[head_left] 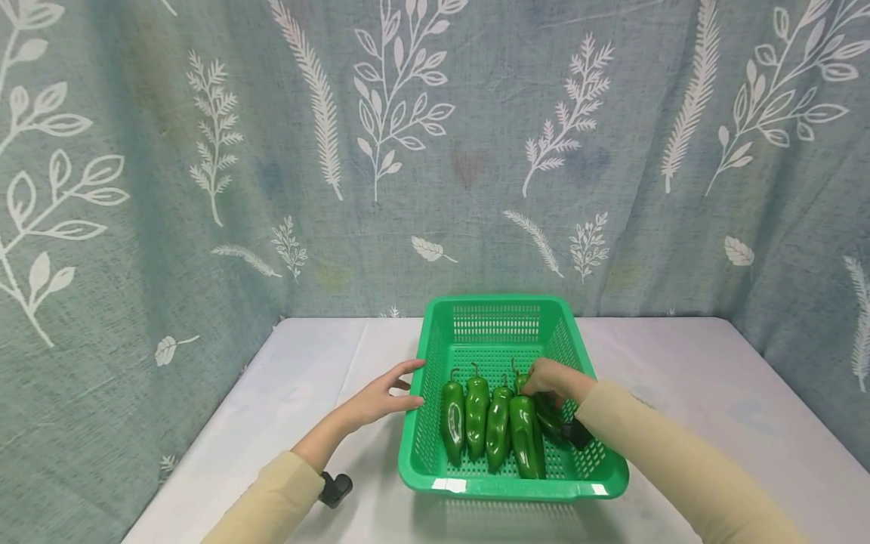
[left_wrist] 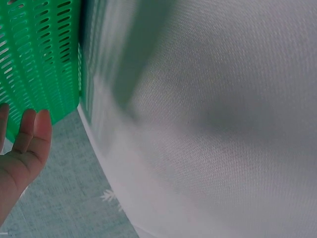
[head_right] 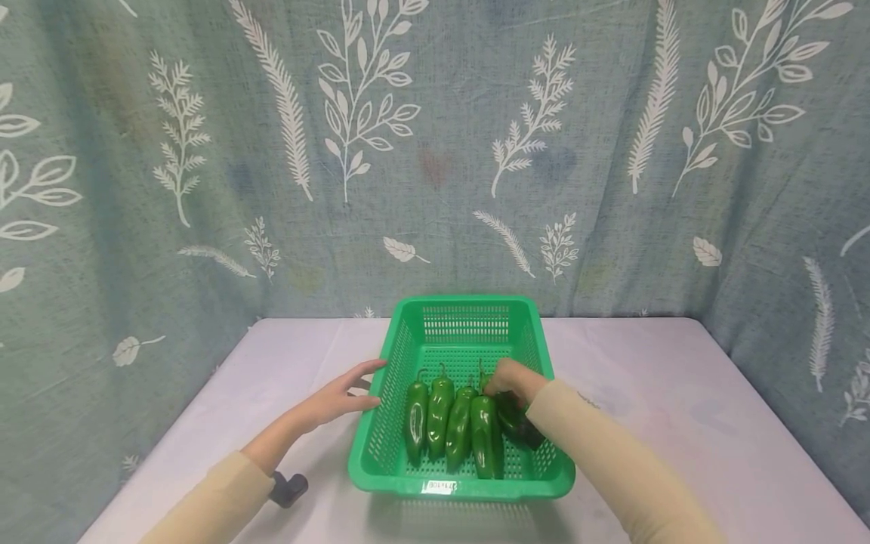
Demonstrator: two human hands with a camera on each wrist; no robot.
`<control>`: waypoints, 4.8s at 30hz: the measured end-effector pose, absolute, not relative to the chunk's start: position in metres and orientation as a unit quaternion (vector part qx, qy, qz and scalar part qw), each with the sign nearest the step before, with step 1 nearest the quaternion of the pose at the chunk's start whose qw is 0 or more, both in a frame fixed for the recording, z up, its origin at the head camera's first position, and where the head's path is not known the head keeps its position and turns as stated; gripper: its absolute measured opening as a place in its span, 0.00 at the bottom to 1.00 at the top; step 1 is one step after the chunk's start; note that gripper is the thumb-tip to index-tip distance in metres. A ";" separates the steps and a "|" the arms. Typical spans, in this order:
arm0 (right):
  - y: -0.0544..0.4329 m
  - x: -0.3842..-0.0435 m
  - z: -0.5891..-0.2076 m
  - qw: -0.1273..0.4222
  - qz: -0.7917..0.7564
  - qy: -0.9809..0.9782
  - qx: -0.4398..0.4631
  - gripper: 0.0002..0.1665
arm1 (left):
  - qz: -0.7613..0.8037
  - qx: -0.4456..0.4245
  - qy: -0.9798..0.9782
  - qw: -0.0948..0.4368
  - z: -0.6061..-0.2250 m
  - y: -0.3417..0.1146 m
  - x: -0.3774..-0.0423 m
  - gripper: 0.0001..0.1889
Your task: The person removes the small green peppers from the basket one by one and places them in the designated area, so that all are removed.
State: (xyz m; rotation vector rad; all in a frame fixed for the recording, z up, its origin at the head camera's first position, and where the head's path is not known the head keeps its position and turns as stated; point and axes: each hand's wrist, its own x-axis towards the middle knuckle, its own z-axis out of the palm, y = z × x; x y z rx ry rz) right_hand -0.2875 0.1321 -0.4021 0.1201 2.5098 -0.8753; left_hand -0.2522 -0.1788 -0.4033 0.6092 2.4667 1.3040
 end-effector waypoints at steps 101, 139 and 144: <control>0.237 -0.279 -0.314 0.115 -0.570 0.812 -0.042 0.47 | 0.453 0.229 0.852 0.132 -0.412 -0.178 -0.254 0.35; 0.280 -0.288 -0.387 0.100 -0.522 0.847 0.020 0.47 | 0.459 0.235 0.846 0.136 -0.408 -0.177 -0.251 0.34; 0.280 -0.287 -0.398 0.110 -0.515 0.850 0.025 0.46 | 0.460 0.233 0.846 0.134 -0.408 -0.178 -0.250 0.34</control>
